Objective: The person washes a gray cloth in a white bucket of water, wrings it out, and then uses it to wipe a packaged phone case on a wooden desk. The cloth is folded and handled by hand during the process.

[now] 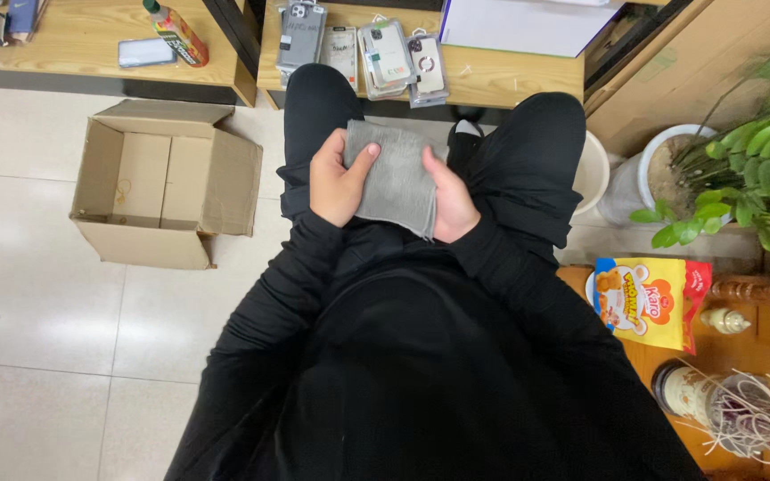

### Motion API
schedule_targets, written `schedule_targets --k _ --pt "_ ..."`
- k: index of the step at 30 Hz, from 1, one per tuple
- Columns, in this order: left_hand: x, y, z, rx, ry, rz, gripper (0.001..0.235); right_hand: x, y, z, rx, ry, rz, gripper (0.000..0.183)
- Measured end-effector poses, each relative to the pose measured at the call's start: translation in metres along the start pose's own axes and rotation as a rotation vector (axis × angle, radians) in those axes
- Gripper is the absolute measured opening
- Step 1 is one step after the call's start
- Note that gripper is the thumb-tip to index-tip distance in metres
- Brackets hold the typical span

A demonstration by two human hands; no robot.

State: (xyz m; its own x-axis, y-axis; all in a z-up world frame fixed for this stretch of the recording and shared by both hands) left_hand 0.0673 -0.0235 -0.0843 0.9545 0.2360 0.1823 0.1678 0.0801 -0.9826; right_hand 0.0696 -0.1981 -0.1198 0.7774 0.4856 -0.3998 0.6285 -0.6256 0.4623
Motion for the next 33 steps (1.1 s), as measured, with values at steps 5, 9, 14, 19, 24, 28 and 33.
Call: schedule_targets --k 5,9,14,19,24,28,33 --pt "0.021 -0.007 0.012 0.379 0.159 -0.159 0.039 -0.043 0.035 -0.042 -0.076 -0.056 0.037 0.048" --pt "0.012 -0.082 -0.038 0.549 0.125 -0.736 0.041 0.012 0.051 0.013 -0.267 0.17 0.184 0.049" --pt "0.041 -0.049 -0.104 1.025 0.223 -0.767 0.092 0.013 0.081 -0.049 -0.05 0.468 0.386 0.054" --pt "0.074 -0.009 -0.088 1.15 0.505 -0.86 0.085 0.015 0.135 -0.037 0.146 0.122 0.224 0.069" --pt "0.132 0.032 -0.081 1.346 0.595 -0.638 0.108 0.046 0.204 -0.033 0.091 -0.146 0.347 0.065" --pt "0.177 0.085 -0.092 1.388 0.735 -0.273 0.069 0.107 0.252 -0.004 0.076 -0.003 0.568 0.059" --pt "0.204 0.156 -0.134 1.129 0.882 0.246 0.068 0.165 0.251 0.023 0.186 -0.202 0.524 0.066"
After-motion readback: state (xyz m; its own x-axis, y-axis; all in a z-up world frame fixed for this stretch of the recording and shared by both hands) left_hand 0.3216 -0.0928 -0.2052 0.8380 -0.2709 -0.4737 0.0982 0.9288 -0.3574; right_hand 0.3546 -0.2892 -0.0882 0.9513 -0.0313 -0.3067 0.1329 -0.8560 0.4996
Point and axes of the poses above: each hand's wrist, its own x-axis towards the middle knuckle, its own z-axis out of the back of the hand, y = z × x, the point moved 4 cm from there along x, towards the middle knuckle, and after that the axes turned 1 degree about -z, right-handed, at the moved point
